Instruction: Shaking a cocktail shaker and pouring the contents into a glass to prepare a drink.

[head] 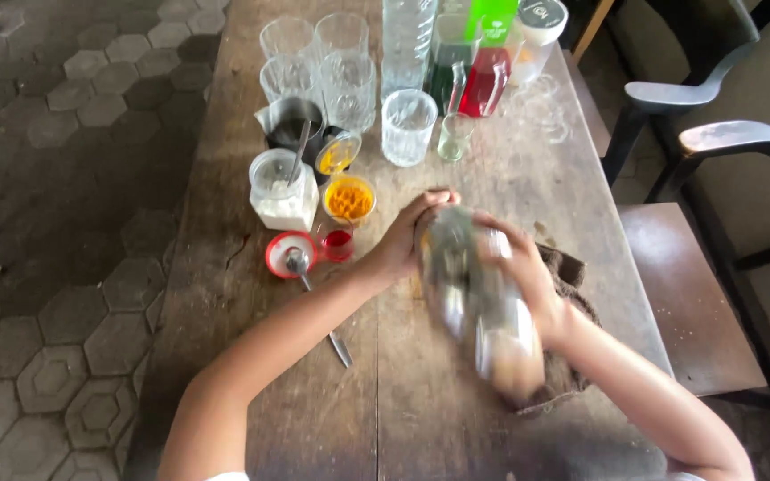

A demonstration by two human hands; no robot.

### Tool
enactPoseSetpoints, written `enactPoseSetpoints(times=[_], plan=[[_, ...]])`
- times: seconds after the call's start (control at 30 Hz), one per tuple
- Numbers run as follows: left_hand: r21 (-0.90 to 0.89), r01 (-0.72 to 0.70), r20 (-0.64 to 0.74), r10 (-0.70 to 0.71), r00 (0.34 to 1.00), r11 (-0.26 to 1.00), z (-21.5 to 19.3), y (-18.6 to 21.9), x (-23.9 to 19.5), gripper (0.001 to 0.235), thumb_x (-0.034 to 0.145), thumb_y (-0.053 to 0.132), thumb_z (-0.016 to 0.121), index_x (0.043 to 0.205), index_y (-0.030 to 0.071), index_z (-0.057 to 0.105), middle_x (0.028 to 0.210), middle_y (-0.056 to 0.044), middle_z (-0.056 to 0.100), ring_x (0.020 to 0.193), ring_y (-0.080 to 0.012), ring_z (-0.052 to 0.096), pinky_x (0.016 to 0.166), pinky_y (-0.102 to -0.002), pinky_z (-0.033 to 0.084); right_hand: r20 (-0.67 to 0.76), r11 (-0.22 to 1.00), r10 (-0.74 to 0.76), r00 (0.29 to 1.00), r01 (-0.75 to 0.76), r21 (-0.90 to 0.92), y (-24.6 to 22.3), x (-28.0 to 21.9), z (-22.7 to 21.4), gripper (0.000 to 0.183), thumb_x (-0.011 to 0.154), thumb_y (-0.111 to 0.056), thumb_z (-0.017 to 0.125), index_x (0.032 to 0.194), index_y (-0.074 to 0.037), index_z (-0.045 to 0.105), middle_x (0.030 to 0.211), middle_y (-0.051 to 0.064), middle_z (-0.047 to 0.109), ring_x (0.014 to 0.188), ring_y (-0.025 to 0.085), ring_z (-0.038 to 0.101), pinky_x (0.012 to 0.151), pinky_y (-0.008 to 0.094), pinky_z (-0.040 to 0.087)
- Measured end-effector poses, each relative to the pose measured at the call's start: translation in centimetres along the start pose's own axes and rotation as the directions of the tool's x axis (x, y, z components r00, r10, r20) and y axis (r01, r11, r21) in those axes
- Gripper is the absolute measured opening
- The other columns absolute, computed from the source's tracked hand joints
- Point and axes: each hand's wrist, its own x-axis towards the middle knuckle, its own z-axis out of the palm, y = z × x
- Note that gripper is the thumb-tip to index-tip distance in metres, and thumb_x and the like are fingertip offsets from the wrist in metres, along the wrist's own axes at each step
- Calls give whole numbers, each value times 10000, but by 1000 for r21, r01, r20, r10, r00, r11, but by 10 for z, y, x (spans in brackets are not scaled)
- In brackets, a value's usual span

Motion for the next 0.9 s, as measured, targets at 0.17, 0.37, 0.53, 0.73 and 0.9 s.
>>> enactPoseSetpoints(times=[0.17, 0.37, 0.53, 0.73, 0.9], plan=[[155, -80, -23, 85, 996, 985, 12, 20, -13, 257, 843, 351, 693, 983, 136, 685, 853, -90, 709, 728, -149, 663, 673, -295, 536, 92, 880, 471, 877, -462, -107, -21, 2, 6, 1066, 742, -618, 686, 1489, 91, 413, 1459, 404, 437, 1336, 565, 447, 1110, 622, 359], [280, -224, 79, 211, 974, 933, 68, 43, -51, 369, 750, 358, 754, 1017, 108, 710, 951, -110, 650, 814, -106, 636, 636, -233, 555, -114, 773, 607, 787, -617, -146, -32, -45, 7, 531, 915, -108, 559, 1376, 147, 494, 1284, 402, 562, 1301, 514, 477, 1116, 568, 366], [132, -148, 54, 142, 988, 980, 12, 15, -5, 285, 856, 442, 664, 931, 169, 693, 774, -40, 665, 702, -103, 642, 615, -268, 535, -87, 721, 675, 733, -680, -138, 10, 1, 10, 566, 906, -104, 577, 1416, 101, 445, 1360, 344, 497, 1348, 457, 423, 1145, 533, 313], [158, -218, 142, 196, 970, 963, -23, -7, 20, 278, 850, 376, 656, 939, 114, 678, 862, -88, 686, 798, -146, 640, 714, -293, 513, -57, 703, 696, 716, -695, -151, 14, -39, 12, 633, 894, -100, 602, 1470, 40, 380, 1461, 266, 411, 1412, 380, 352, 1185, 485, 244], [151, -262, 114, 246, 963, 953, 33, 26, 0, 323, 811, 408, 686, 983, 136, 710, 918, -98, 685, 865, -177, 659, 735, -331, 538, -37, 671, 729, 684, -724, -162, 1, -118, -8, 695, 886, -96, 620, 1511, -5, 332, 1537, 209, 347, 1459, 323, 299, 1215, 450, 191]])
